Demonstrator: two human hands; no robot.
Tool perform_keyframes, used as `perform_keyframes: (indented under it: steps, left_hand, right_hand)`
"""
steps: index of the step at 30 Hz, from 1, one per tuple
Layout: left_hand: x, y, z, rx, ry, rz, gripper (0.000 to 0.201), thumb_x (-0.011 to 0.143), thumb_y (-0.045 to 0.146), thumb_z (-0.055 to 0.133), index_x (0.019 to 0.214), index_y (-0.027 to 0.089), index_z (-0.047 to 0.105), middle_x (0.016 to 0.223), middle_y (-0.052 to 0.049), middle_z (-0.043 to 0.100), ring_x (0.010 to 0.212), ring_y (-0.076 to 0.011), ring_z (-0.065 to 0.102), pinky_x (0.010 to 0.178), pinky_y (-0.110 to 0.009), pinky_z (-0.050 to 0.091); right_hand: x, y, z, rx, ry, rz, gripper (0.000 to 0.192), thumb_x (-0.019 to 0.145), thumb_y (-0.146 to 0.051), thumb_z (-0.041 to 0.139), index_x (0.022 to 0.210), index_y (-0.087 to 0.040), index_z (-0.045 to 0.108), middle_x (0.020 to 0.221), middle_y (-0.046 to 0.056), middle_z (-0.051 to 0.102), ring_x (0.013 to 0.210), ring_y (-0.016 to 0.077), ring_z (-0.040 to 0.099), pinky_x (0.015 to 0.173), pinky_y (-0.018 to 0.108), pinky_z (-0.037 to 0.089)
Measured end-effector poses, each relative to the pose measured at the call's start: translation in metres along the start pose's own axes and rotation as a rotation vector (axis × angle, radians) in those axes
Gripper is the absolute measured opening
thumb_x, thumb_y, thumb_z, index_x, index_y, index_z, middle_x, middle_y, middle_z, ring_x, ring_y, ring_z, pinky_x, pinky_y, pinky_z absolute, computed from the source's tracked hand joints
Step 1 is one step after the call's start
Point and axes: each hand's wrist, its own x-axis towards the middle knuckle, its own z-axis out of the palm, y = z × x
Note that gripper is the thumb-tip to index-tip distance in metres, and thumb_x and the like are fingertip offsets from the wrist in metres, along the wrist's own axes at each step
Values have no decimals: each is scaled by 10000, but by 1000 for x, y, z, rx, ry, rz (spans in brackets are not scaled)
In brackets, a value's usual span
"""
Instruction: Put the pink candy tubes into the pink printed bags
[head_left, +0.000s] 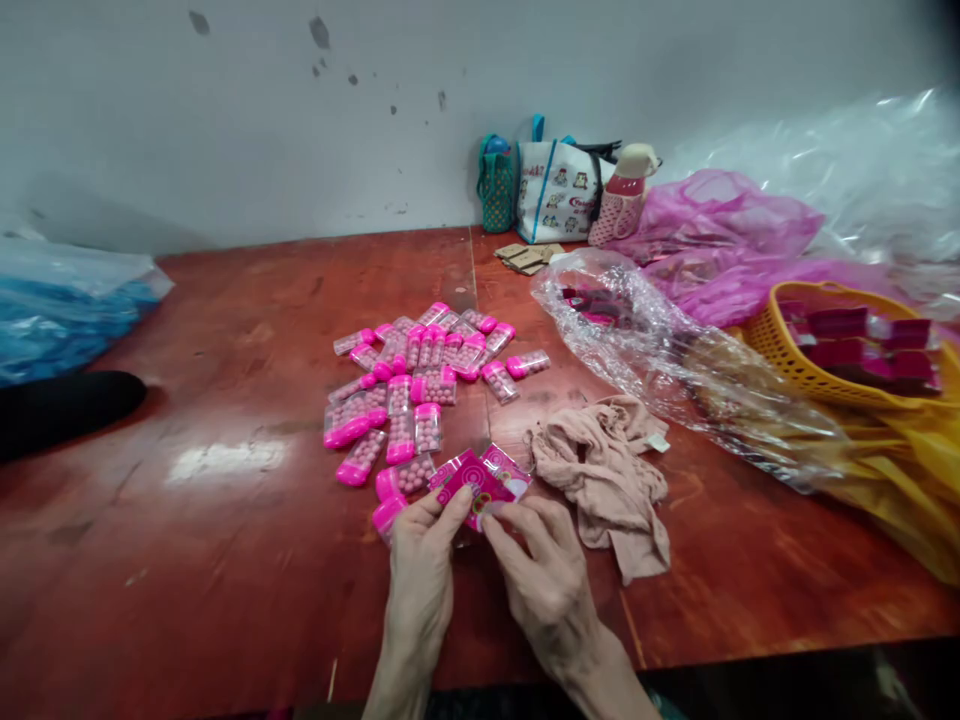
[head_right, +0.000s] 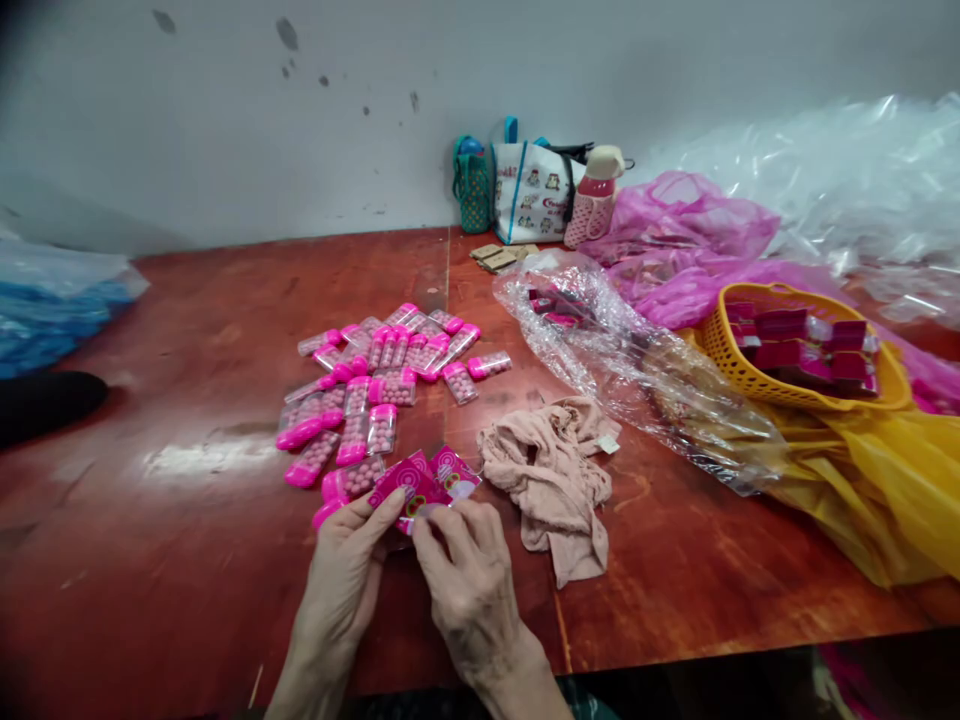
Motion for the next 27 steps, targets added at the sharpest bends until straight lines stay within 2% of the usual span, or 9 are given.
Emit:
perform_keyframes:
  steps: [2,6,7,10,11,13,16,23,27]
  left_hand:
    - [0,0,-1,-85,50,-19,178,636,221,748,793,136,736,671,-45,715,585,-142,628,585,-240,509]
    - [-5,0,-2,-106,98,-15,190,600,194,771,772,118,743,658,-57,718,612,-143,642,620,-229,516]
    - [-6,0,-2,-106,104,-13,189,585,194,780,755,119,744,664,-58,720,618,-142,642,628,-228,517]
    - [-12,-4,1,-115,125,-10,176,538,182,799,698,134,743,670,-45,725,605,-128,630,620,-216,511]
    - [-13,-5,2,-115,133,-11,158,527,171,801,669,139,739,648,-34,719,583,-120,619,607,-210,507]
    - [-16,-8,3,-111,144,-10,129,508,149,801,612,146,725,591,-11,699,538,-105,593,577,-203,495]
    - [-18,-11,2,-107,141,-16,115,518,160,797,602,153,719,582,-1,691,542,-102,586,581,-203,491]
    - [-25,-17,-4,-94,118,22,129,644,234,743,743,150,740,675,-35,715,688,-160,642,712,-275,512]
    - [-27,-20,-8,-23,158,112,256,690,196,715,945,208,699,894,-19,724,823,-146,647,753,-239,508]
  right_hand:
    - [4,-3,-5,84,-20,101,335,822,-85,523,1142,-151,594,1023,121,612,977,250,518,842,418,451]
    - [12,-8,-8,340,18,427,431,790,-232,626,1203,-146,540,1107,124,555,1035,249,517,880,376,442]
    - [14,-9,-7,403,21,501,394,774,-245,652,1149,-153,573,1064,108,579,989,237,545,847,348,457]
    - [15,-11,-1,538,9,661,62,782,-215,648,811,-161,645,761,25,623,714,166,588,654,253,478]
    - [15,-12,1,556,6,689,84,795,-202,631,723,-160,628,673,2,604,633,145,572,591,230,464]
    - [13,-13,3,549,6,707,151,800,-192,624,655,-156,605,598,-19,576,558,124,545,525,207,437]
    - [12,-14,1,527,-5,693,152,809,-193,612,661,-155,613,593,-24,568,543,116,533,508,196,418]
    - [11,-7,-4,414,-43,555,234,903,-217,471,722,-175,613,630,0,535,594,138,499,534,230,378]
    - [10,-6,-1,376,-73,470,230,918,-203,443,765,-179,613,662,14,549,611,149,505,562,249,384]
